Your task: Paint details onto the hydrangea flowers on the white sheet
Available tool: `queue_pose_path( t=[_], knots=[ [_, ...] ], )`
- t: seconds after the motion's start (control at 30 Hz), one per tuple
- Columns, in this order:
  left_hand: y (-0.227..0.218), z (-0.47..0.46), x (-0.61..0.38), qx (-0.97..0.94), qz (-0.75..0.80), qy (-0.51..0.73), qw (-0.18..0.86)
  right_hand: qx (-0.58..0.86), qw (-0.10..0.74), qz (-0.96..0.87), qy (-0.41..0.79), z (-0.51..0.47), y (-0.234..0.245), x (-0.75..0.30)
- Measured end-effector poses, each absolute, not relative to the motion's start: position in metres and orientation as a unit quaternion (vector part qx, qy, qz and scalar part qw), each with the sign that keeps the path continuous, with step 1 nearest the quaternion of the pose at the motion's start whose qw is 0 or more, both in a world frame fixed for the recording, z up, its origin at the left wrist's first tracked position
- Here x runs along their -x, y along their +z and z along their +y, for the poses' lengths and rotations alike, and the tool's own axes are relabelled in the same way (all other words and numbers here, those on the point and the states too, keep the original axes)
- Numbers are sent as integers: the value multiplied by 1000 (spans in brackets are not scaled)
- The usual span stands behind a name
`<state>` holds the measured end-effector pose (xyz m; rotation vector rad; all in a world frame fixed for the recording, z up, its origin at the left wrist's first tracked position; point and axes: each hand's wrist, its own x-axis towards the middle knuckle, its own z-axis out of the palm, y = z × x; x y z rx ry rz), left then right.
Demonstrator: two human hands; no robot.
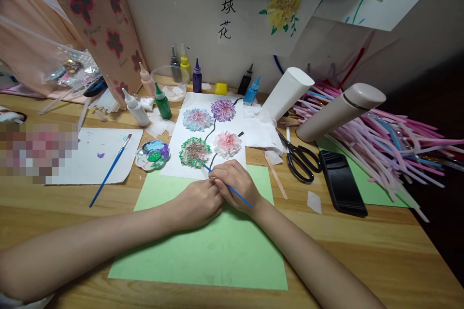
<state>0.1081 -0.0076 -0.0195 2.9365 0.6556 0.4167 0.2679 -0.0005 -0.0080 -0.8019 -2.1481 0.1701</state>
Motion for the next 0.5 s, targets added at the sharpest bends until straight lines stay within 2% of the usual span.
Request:
queue_pose_path(
  t=[0.5],
  knots=[
    [-19, -8, -108, -963, 214, 164, 27, 330, 416, -846, 51, -1, -9, -269]
  ],
)
